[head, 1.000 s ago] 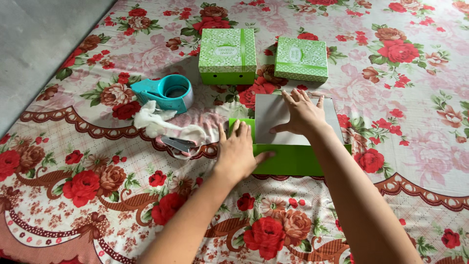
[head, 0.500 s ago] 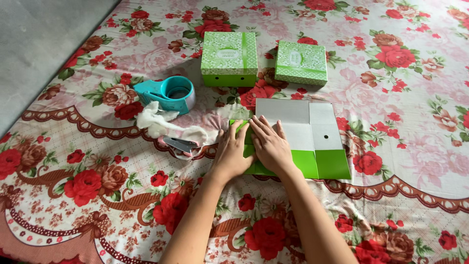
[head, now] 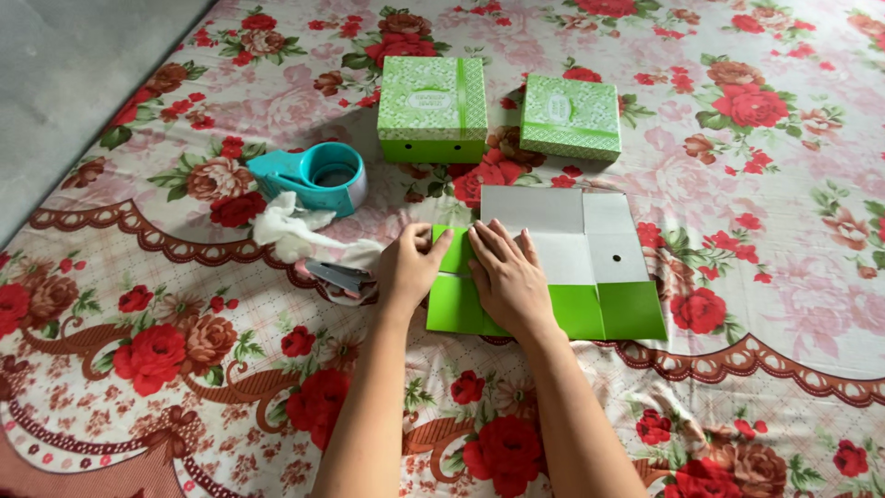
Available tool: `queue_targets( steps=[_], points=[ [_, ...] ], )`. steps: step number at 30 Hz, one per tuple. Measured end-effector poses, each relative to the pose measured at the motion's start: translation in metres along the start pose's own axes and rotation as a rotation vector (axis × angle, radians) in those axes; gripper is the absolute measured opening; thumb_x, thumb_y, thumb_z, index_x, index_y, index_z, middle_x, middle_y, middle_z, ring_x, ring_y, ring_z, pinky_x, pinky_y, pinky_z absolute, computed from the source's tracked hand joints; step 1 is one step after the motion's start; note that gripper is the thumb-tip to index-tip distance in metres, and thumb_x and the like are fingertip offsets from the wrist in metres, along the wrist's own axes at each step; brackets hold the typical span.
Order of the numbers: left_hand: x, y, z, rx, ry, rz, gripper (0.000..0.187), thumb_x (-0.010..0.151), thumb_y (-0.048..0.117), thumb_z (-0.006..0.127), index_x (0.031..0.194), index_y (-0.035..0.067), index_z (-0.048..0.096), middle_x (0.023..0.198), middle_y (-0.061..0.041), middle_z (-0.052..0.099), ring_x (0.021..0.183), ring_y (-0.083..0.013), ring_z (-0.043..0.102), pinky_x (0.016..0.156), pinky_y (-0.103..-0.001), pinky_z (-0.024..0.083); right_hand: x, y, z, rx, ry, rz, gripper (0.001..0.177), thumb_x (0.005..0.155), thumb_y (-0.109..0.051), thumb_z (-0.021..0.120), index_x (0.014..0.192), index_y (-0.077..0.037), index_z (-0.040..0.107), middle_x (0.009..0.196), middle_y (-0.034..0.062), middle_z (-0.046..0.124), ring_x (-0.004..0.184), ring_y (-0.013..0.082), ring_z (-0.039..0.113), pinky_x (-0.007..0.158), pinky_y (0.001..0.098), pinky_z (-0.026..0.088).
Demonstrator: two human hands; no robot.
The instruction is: The person folds a flat green cardboard sheet into a box shape, aligning flaps and creasing edges. They then use a stapler to secure the side flaps together, completing the box assembly.
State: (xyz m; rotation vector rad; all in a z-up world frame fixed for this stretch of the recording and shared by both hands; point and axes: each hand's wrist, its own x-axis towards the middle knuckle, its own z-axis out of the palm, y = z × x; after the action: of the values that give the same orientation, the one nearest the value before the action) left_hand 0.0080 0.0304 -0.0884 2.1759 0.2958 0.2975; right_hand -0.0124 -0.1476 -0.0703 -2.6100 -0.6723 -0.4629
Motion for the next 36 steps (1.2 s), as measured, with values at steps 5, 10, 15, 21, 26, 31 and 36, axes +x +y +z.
queue_targets(
  steps=[5,10,15,21,26,31,36],
  points=[
    [-0.001,0.010,-0.007,0.039,-0.018,-0.056,0.035,0.089,0.042,0.075,0.103,0.010,0.075,0.087,-0.007,0.078,0.078,-0.0218,0.074,0.070,-0.037,0.055,0.002,-0.001,-0.004,0.053,-0.011,-0.050,0.048,0.102,-0.026,0.057,0.148,-0.013,0.054,0.155,0.0041,0.051,0.150,0.0229,0.037,0.125,0.0498,0.020],
    [-0.006,-0.002,-0.011,-0.618,-0.088,0.184,0.014,0.098,0.017,0.071,0.102,0.003,0.070,0.089,-0.003,0.076,0.080,-0.0084,0.068,0.074,-0.025,0.055,0.003,-0.010,-0.024,0.280,0.223,0.010,0.050,0.095,-0.016,0.068,0.144,-0.018,0.059,0.153,0.0074,0.054,0.149,0.0319,0.041,0.124,0.0558,0.019],
    [-0.007,-0.006,-0.003,-0.852,-0.178,0.136,0.012,0.100,0.011,0.067,0.107,0.000,0.070,0.094,-0.001,0.074,0.085,-0.0060,0.066,0.079,-0.022,0.054,0.003,-0.014,-0.043,0.205,0.393,0.038,0.030,0.093,-0.013,0.073,0.122,-0.021,0.073,0.150,0.0130,0.054,0.147,0.0363,0.045,0.123,0.0547,0.031],
    [-0.010,0.003,-0.012,-1.143,-0.290,-0.083,0.015,0.096,0.015,0.068,0.106,0.004,0.068,0.097,0.000,0.075,0.086,-0.0073,0.069,0.079,-0.023,0.056,0.006,-0.017,-0.033,0.170,0.377,0.029,0.017,0.085,-0.016,0.080,0.100,-0.020,0.082,0.148,0.0124,0.055,0.144,0.0366,0.045,0.121,0.0539,0.031],
    [-0.006,0.012,-0.015,-0.887,-0.267,-0.143,0.020,0.089,0.018,0.078,0.102,0.003,0.074,0.085,-0.003,0.075,0.071,-0.0113,0.067,0.063,-0.028,0.056,0.008,-0.014,-0.029,0.289,0.293,-0.026,0.020,0.083,-0.017,0.082,0.101,-0.023,0.083,0.149,0.0100,0.056,0.144,0.0351,0.047,0.121,0.0500,0.035],
    [-0.013,0.017,-0.014,-0.655,-0.164,0.171,0.018,0.092,0.022,0.080,0.098,0.005,0.078,0.085,-0.002,0.078,0.075,-0.0080,0.069,0.068,-0.025,0.055,0.009,-0.011,-0.039,0.251,0.313,-0.005,0.030,0.086,-0.019,0.080,0.116,-0.023,0.078,0.150,0.0060,0.056,0.148,0.0339,0.046,0.126,0.0586,0.029],
    [-0.027,0.027,-0.020,-0.601,-0.199,0.226,0.018,0.091,0.023,0.077,0.099,0.006,0.078,0.084,-0.002,0.078,0.073,-0.0070,0.070,0.066,-0.024,0.057,0.009,-0.015,-0.051,0.060,0.327,0.020,0.016,0.091,-0.019,0.078,0.106,-0.025,0.079,0.162,0.0109,0.040,0.156,0.0409,0.022,0.119,0.0760,0.003]
  ],
)
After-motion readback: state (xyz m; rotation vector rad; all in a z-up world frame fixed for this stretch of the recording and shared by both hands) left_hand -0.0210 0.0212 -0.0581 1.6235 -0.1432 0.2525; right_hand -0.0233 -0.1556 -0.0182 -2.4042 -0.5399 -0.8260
